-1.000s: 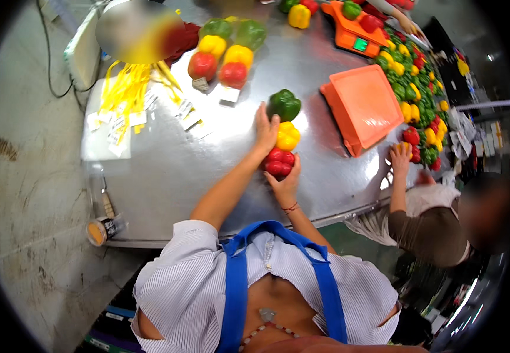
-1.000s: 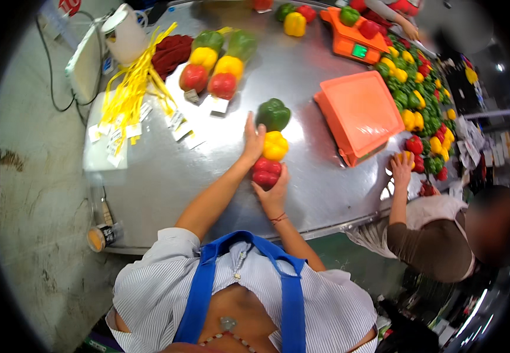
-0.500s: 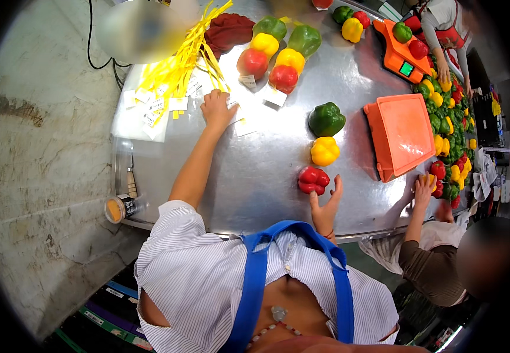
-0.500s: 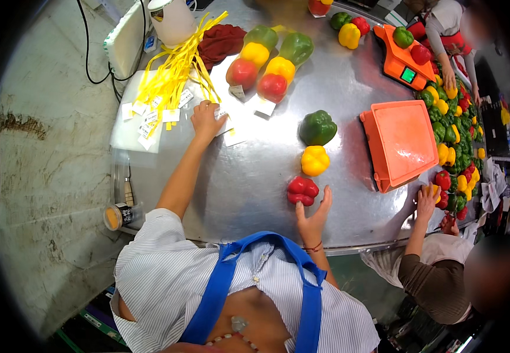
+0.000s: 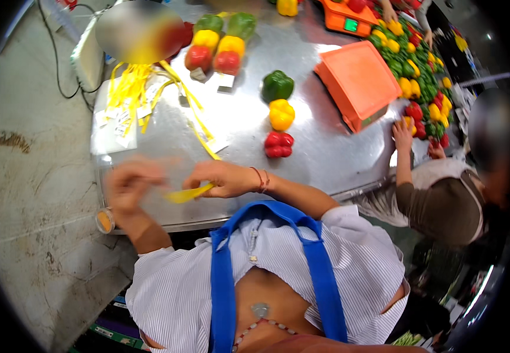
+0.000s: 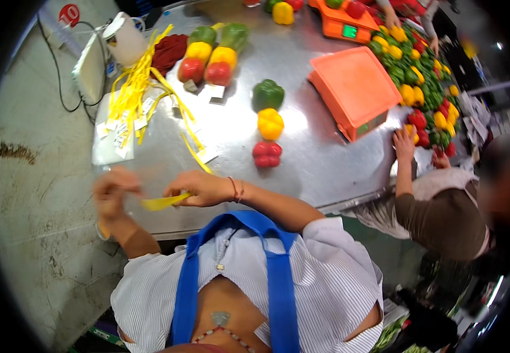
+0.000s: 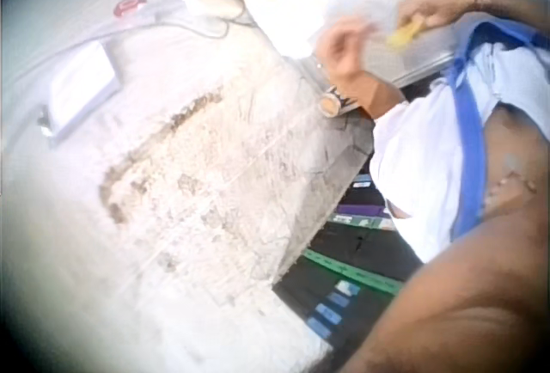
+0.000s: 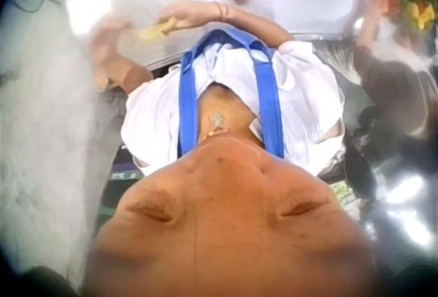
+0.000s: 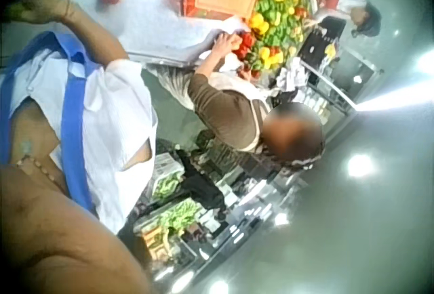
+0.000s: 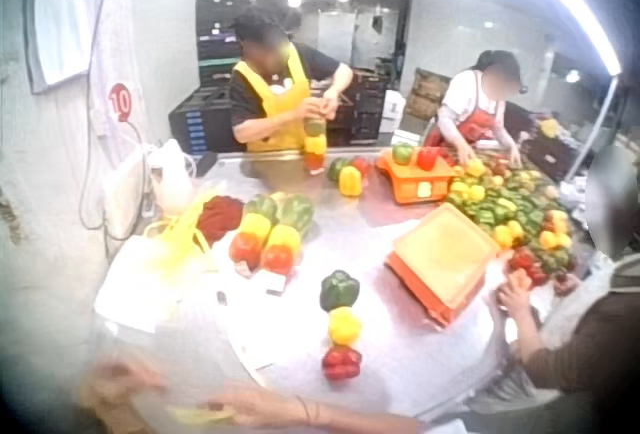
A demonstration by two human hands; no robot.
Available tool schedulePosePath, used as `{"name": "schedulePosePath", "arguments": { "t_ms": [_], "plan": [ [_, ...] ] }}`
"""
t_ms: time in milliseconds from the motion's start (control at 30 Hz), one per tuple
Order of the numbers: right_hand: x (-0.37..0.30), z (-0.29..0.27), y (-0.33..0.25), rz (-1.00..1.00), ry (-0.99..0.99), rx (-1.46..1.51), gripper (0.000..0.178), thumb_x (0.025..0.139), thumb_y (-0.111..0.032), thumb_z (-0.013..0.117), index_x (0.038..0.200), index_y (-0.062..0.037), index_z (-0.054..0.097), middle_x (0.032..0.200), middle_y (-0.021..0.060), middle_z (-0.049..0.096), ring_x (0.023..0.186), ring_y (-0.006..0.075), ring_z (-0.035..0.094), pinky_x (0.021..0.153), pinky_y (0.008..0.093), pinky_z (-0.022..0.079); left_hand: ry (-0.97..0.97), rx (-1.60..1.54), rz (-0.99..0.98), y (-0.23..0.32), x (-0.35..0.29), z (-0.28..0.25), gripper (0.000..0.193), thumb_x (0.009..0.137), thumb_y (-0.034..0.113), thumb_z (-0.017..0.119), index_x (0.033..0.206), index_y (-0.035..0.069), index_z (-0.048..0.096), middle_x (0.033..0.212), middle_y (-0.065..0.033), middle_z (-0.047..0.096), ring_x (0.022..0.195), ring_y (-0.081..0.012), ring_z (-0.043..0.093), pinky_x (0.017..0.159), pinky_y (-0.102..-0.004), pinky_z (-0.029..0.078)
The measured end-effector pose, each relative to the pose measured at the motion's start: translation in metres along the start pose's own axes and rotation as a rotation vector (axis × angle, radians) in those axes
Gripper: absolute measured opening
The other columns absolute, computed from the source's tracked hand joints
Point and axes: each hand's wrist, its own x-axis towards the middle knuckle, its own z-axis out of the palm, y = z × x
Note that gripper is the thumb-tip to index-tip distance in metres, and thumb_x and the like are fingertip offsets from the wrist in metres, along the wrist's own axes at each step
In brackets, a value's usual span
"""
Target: The person selects green, yellow, and red bell peppers from a pile, places them on a digital scale, and then bundles them together using a yellow plastic tie. The person repeats this process multiple times, creating several bundles of three peppers each.
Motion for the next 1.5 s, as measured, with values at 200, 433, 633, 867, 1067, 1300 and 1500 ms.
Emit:
{"name": "schedulePosePath", "arguments": {
  "t_ms": [200,433,633,867,1067,1300,1500],
  "plan": [
    [-0.109,-0.039,-0.029,0.396,0.095,0.335,0.019,0.087,-0.017,0.048,0.088,0.0001,0.056,0.065,0.0032,0.053,0.058,0.0093,0.052,0.055,0.0240,0.043,0.523,-0.235,0.299,-0.019,-0.029,-0.165,0.019,0.086,0.020,0.052,0.095,0.004,0.052,0.088,-0.0063,0.053,0.068,-0.0144,0.050,0.066,-0.0257,0.041],
    [-0.215,-0.045,-0.051,0.506,0.294,-0.105,0.015,0.084,-0.015,0.051,0.087,-0.0009,0.058,0.068,0.0058,0.052,0.065,0.0157,0.053,0.059,0.0267,0.043,0.187,0.197,-0.437,-0.129,-0.051,-0.193,0.018,0.084,0.020,0.052,0.083,0.003,0.058,0.089,-0.0067,0.056,0.070,-0.0137,0.053,0.066,-0.0260,0.041],
    [-0.206,-0.033,-0.046,0.412,0.223,-0.564,0.018,0.076,-0.015,0.059,0.089,-0.0040,0.058,0.078,0.0098,0.054,0.073,0.0285,0.054,0.063,0.0346,0.044,-0.425,1.298,-0.314,-0.137,-0.019,-0.013,0.044,0.076,0.021,0.062,0.116,0.005,0.050,0.110,-0.0166,0.055,0.099,-0.0273,0.054,0.084,-0.0343,0.043],
    [-0.175,-0.058,-0.038,0.269,0.490,-0.356,0.026,0.073,-0.009,0.062,0.098,-0.0052,0.054,0.084,0.0092,0.059,0.075,0.0236,0.060,0.066,0.0307,0.048,-0.455,-0.038,-0.429,-0.110,0.013,0.200,0.042,0.080,0.007,0.058,0.119,-0.001,0.046,0.097,-0.0067,0.056,0.078,-0.0104,0.054,0.069,-0.0238,0.045],
    [-0.196,-0.055,-0.001,0.393,0.733,0.227,0.019,0.078,-0.006,0.057,0.096,-0.0015,0.053,0.082,0.0048,0.059,0.074,0.0097,0.057,0.067,0.0239,0.047,-0.277,-0.005,-0.521,-0.113,0.010,0.226,0.028,0.078,0.010,0.062,0.104,0.000,0.057,0.068,0.0016,0.054,0.061,-0.0054,0.049,0.055,-0.0176,0.040],
    [-0.198,-0.056,0.007,0.360,0.815,0.500,0.015,0.081,-0.008,0.057,0.093,-0.0001,0.054,0.079,0.0028,0.058,0.071,0.0075,0.055,0.064,0.0212,0.046,-0.182,-0.108,-0.606,-0.125,0.016,0.237,0.015,0.079,0.013,0.062,0.088,0.003,0.059,0.068,0.0003,0.055,0.055,-0.0036,0.044,0.049,-0.0170,0.034],
    [-0.202,-0.055,0.013,0.333,0.844,0.545,0.014,0.083,-0.009,0.056,0.093,0.0000,0.054,0.076,0.0025,0.057,0.062,0.0060,0.052,0.056,0.0190,0.044,-0.051,-0.246,-0.387,-0.140,0.024,0.245,0.011,0.079,0.013,0.062,0.084,0.005,0.057,0.081,-0.0022,0.057,0.065,-0.0071,0.049,0.055,-0.0198,0.039]
  ]
}}
